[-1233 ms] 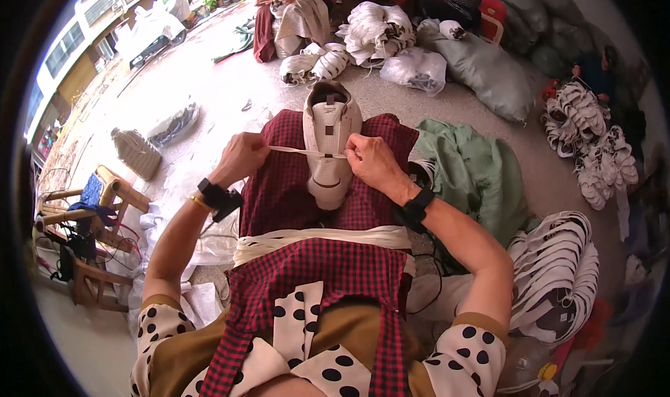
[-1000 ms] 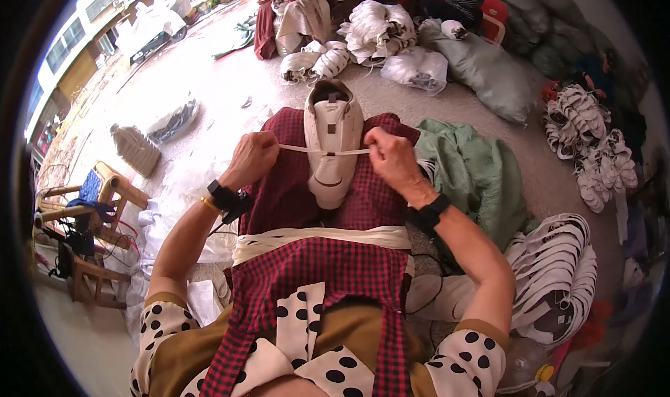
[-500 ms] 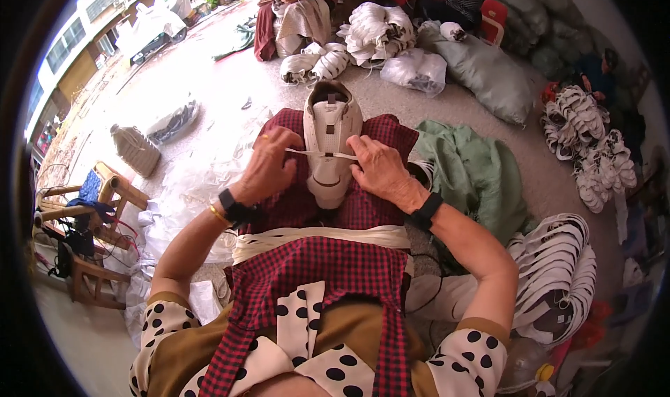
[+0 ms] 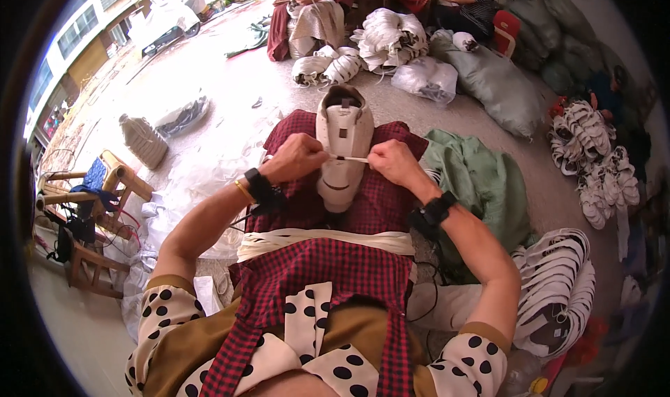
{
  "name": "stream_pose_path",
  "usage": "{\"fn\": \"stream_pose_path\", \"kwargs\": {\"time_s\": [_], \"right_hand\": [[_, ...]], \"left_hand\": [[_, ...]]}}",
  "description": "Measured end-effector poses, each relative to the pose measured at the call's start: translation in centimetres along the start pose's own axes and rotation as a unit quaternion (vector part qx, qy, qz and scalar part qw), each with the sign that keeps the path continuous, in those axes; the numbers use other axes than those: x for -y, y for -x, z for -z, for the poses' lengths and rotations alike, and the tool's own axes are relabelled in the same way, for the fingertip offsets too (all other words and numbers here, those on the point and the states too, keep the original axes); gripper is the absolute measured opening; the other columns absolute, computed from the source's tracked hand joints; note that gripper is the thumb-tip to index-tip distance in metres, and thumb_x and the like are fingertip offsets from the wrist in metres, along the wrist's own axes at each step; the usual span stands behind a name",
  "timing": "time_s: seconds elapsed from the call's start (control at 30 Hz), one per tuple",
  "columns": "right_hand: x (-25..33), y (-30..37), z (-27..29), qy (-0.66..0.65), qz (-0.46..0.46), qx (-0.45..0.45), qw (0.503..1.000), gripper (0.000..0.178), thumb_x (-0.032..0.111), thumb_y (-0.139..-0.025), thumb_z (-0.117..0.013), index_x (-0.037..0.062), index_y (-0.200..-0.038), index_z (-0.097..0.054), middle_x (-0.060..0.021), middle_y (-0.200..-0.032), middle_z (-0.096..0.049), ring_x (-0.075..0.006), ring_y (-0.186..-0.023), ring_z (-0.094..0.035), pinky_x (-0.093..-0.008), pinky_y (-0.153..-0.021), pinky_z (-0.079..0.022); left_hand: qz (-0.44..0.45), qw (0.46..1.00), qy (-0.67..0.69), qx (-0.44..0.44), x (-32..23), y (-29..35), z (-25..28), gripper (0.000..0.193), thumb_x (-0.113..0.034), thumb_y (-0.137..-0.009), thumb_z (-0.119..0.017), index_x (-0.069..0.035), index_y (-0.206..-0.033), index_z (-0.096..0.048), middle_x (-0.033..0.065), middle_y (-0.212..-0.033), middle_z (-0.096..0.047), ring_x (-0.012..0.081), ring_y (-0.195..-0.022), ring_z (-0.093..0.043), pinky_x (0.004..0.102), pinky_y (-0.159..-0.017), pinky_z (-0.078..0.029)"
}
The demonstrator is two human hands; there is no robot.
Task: Lacing a white shoe while sitting in a workshop with multiple people.
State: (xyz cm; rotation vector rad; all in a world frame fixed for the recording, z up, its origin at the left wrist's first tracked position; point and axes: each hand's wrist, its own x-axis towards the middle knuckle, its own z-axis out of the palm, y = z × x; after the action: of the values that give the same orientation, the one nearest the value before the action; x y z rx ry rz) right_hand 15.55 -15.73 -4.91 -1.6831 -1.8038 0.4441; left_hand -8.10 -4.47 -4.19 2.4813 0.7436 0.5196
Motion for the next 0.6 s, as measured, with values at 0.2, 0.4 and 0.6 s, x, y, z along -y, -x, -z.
{"fn": "stream_pose_path", "kwargs": {"time_s": [0.2,0.4,0.6], "right_hand": [[1.7,-1.6,-1.0,0.074,0.013,0.020,0.997,0.029,0.022,-0.079,-0.054,-0.0047,-0.070,-0.062,-0.0266,-0.068,-0.056,-0.0428,-0.068,-0.062,-0.0471,-0.063,-0.049],[2.0,0.3,-0.3,0.151,-0.001,-0.034,0.988,0.022,0.017,-0.081,-0.055,-0.0030,-0.082,-0.064,-0.0244,-0.080,-0.065,-0.0418,-0.074,-0.063,-0.0494,-0.069,-0.050],[3.1,1.1,-2.5,0.121,0.139,-0.037,0.982,0.028,0.004,-0.079,-0.059,0.0008,-0.104,-0.048,-0.0200,-0.092,-0.058,-0.0393,-0.095,-0.059,-0.0488,-0.081,-0.049]], "left_hand": [[0.054,0.995,0.064,0.062,3.7,1.9,5.4,0.032,-0.024,-0.084,-0.057,0.000,-0.065,-0.065,0.0101,-0.054,-0.057,0.0202,-0.050,-0.054,0.0380,-0.051,-0.043],[0.043,0.970,-0.192,-0.143,3.7,4.3,5.8,0.013,-0.016,-0.085,-0.064,-0.006,-0.083,-0.072,0.0145,-0.079,-0.065,0.0299,-0.069,-0.061,0.0407,-0.064,-0.048],[-0.153,0.984,0.016,-0.085,-0.1,3.1,0.9,0.029,0.007,-0.070,-0.056,0.000,-0.098,-0.059,0.0175,-0.092,-0.059,0.0372,-0.091,-0.061,0.0431,-0.077,-0.050]]}}
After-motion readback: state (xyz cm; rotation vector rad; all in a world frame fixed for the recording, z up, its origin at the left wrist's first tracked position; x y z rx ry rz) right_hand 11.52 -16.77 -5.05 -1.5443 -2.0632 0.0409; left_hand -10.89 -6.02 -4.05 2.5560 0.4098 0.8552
